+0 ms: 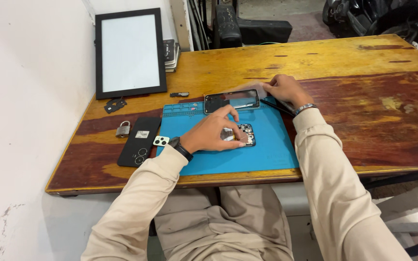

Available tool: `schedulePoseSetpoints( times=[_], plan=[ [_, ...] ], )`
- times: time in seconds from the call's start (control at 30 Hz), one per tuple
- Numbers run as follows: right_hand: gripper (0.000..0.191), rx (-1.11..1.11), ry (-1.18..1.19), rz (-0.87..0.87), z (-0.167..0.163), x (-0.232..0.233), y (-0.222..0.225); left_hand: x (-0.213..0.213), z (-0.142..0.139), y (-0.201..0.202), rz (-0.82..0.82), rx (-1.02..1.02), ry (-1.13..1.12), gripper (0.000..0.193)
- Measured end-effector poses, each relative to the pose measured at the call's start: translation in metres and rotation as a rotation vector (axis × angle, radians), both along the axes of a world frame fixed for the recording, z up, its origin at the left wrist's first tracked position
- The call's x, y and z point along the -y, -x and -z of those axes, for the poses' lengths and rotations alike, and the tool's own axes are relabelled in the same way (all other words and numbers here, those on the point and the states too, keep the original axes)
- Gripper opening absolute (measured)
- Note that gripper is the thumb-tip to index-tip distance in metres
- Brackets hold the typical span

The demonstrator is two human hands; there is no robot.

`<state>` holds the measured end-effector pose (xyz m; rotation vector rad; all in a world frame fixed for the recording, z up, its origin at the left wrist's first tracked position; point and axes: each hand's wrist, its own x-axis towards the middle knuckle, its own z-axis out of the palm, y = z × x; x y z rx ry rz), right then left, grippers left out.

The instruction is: The person uses a metal spudger to pry and separate the screen assembly from the smartphone body. They lift the screen, inspect the internal components, and place the screen aside on the work mat.

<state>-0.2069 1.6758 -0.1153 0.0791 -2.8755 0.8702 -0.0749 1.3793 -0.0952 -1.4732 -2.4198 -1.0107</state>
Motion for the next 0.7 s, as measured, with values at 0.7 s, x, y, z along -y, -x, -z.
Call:
schedulePoseSetpoints(
  times=[0.7],
  plan=[
    [0.050, 0.085, -0.032, 0.024, -0.011, 0.019, -0.009, 0.021, 0.006, 0.021, 0.050, 0.226, -0.301, 0.024]
  ],
)
